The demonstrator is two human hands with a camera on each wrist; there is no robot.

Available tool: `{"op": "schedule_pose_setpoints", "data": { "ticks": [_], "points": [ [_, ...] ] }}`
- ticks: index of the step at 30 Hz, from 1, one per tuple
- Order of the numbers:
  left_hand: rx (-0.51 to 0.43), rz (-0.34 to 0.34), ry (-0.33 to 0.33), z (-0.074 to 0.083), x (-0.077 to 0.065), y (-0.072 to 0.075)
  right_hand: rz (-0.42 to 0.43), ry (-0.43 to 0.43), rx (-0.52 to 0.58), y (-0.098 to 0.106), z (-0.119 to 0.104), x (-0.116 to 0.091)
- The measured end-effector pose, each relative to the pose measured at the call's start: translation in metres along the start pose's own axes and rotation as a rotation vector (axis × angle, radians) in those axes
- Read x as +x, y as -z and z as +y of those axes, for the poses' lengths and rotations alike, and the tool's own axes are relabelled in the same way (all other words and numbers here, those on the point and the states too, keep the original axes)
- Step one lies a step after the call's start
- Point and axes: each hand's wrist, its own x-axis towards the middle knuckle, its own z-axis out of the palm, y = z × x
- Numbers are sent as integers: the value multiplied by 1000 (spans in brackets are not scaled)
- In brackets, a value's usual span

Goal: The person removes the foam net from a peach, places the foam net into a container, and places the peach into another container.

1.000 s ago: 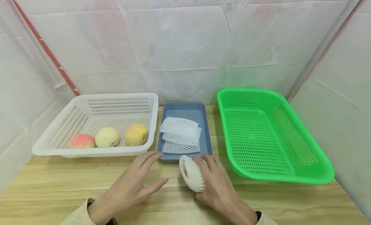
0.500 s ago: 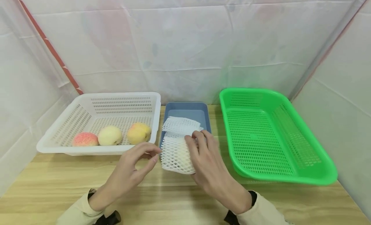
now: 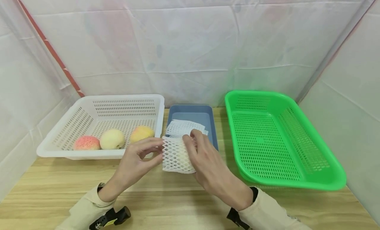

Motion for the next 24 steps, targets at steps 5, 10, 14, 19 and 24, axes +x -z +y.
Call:
{"op": "schedule_pose_setpoints", "data": {
  "ticks": [5, 10, 14, 19, 24],
  "points": [
    [-73, -44, 60, 2, 0, -2, -7, -20, -12, 1, 0, 1],
    [-110, -110, 121, 3, 0, -3, -16, -16, -17, 1, 1, 2],
    [-94, -171, 128, 2, 2, -7, -26, -16, -17, 2, 1, 3],
    [-61, -211, 163, 0, 2, -14, -38, -23, -27, 3, 0, 3],
    [-31, -203, 174, -1, 3, -18, -20, -13, -10, 4, 0, 4]
  ]
}}
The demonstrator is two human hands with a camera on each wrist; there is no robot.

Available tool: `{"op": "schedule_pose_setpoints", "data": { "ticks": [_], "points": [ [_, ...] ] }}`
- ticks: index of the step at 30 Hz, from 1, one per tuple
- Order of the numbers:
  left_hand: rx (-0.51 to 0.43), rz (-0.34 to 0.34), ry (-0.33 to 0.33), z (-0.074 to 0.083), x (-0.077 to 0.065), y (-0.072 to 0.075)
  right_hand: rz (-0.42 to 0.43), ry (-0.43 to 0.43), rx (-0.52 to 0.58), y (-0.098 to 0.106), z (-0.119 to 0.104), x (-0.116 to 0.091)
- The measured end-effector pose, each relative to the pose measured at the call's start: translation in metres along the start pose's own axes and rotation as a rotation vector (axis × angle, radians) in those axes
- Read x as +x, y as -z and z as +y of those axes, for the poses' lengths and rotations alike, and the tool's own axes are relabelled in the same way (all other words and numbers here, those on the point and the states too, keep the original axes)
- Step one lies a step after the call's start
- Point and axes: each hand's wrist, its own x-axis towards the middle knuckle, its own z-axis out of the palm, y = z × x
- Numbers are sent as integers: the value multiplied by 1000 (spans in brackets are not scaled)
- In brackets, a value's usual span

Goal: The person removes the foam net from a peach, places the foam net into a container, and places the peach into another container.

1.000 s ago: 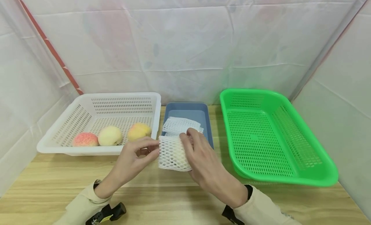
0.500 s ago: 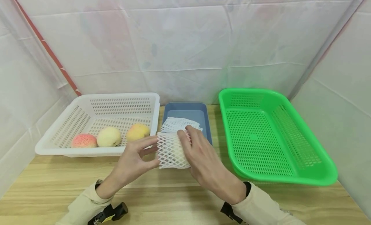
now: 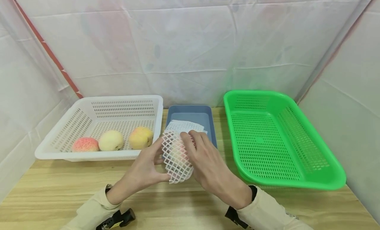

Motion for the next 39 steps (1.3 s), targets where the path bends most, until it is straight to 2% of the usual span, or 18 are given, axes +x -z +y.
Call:
{"op": "schedule_pose_setpoints", "data": {
  "ticks": [10, 21, 27, 31, 35, 39],
  "points": [
    [251, 82, -101, -2, 1, -1, 55, 21, 72, -1, -2, 1],
    [383, 82, -51, -4, 0, 0, 54, 20, 131, -2, -1, 1],
    [371, 71, -19, -4, -1, 5, 31, 22, 88, -1, 0, 1],
    [369, 80, -51, -5, 0, 10, 13, 1, 82, -1, 1, 0],
    [345, 115, -89, -5, 1, 15, -13, -27, 146, -1, 3, -1],
    [301, 137, -88, -6, 2, 21, -21, 4, 229, -1, 4, -1]
  ]
}}
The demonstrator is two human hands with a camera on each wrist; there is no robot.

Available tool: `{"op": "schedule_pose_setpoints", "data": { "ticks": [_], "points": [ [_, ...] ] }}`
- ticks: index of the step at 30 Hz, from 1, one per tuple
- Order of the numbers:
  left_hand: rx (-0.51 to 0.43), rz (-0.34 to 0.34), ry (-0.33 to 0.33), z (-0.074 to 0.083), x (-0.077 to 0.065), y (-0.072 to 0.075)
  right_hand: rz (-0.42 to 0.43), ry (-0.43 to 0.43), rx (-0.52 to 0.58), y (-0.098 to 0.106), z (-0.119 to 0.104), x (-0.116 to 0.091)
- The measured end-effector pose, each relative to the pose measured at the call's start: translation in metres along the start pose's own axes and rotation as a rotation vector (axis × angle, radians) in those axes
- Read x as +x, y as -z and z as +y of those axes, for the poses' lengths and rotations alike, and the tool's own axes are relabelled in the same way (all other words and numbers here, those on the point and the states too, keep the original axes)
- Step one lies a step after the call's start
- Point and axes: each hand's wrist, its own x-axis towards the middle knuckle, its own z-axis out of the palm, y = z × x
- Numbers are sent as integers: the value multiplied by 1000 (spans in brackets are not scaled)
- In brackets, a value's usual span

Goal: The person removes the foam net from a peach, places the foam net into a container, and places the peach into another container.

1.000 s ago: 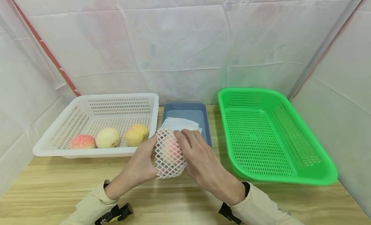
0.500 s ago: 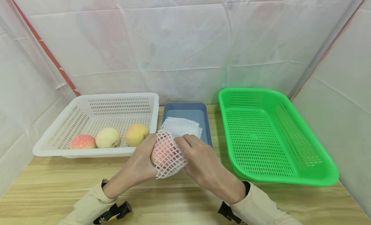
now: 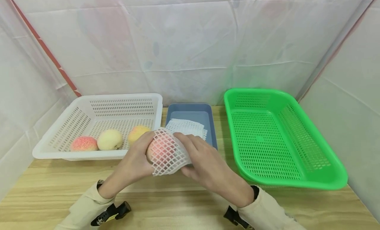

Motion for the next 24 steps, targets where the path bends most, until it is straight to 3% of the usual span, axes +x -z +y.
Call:
{"op": "schedule_pose_setpoints", "data": {
  "ticks": [5, 10, 16, 20, 24],
  "points": [
    [13, 13, 2, -1, 1, 6, 40, 44, -1, 0, 3, 2],
    [38, 54, -2, -2, 3, 15, 96, 12, -64, 1, 9, 3],
    [78, 116, 16, -2, 4, 27, 208, -166, -307, -5, 22, 6],
    [83, 129, 57, 0, 4, 34, 275, -280, -447, -22, 37, 11],
    [76, 129, 73, 1, 4, 37, 241, -354, -472, -42, 51, 17]
  ]
}}
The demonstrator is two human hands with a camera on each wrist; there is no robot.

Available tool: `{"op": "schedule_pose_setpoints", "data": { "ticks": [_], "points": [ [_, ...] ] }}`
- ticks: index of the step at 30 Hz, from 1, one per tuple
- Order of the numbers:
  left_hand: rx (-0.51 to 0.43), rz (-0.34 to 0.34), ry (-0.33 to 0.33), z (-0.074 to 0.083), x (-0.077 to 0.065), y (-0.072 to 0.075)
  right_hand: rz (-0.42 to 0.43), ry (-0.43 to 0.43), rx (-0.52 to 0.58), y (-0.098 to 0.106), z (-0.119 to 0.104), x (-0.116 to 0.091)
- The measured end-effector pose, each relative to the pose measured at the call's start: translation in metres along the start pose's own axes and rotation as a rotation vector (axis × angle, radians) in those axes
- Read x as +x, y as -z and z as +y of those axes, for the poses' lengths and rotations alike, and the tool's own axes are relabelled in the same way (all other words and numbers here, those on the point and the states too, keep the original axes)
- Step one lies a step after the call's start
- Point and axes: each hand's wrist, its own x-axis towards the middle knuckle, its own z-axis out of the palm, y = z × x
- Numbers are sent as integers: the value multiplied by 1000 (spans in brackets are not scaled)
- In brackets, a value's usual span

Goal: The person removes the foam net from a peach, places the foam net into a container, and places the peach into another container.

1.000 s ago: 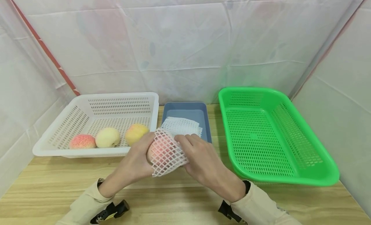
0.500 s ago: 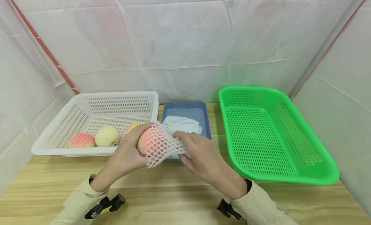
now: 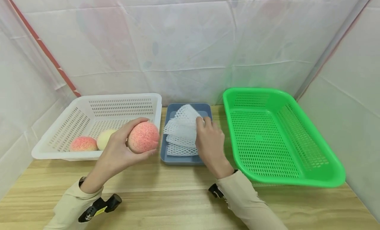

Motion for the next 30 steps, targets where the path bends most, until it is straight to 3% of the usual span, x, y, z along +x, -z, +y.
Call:
{"op": "schedule_pose_setpoints", "data": {
  "ticks": [7, 12, 15, 26, 30],
  "points": [
    [0, 12, -14, -2, -1, 2, -287, 63, 163, -21, -4, -2],
    [-1, 18, -33, -2, 0, 5, -533, 87, 113, -25, -7, -6],
    [-1, 16, -30, -3, 0, 5, -628, 90, 79, -27, -7, -9],
    [10, 22, -32, -4, 0, 5, -727, 69, 101, -32, -2, -16],
    [17, 20, -22, -5, 0, 6, -728, 62, 120, -31, -2, -15]
  ]
}}
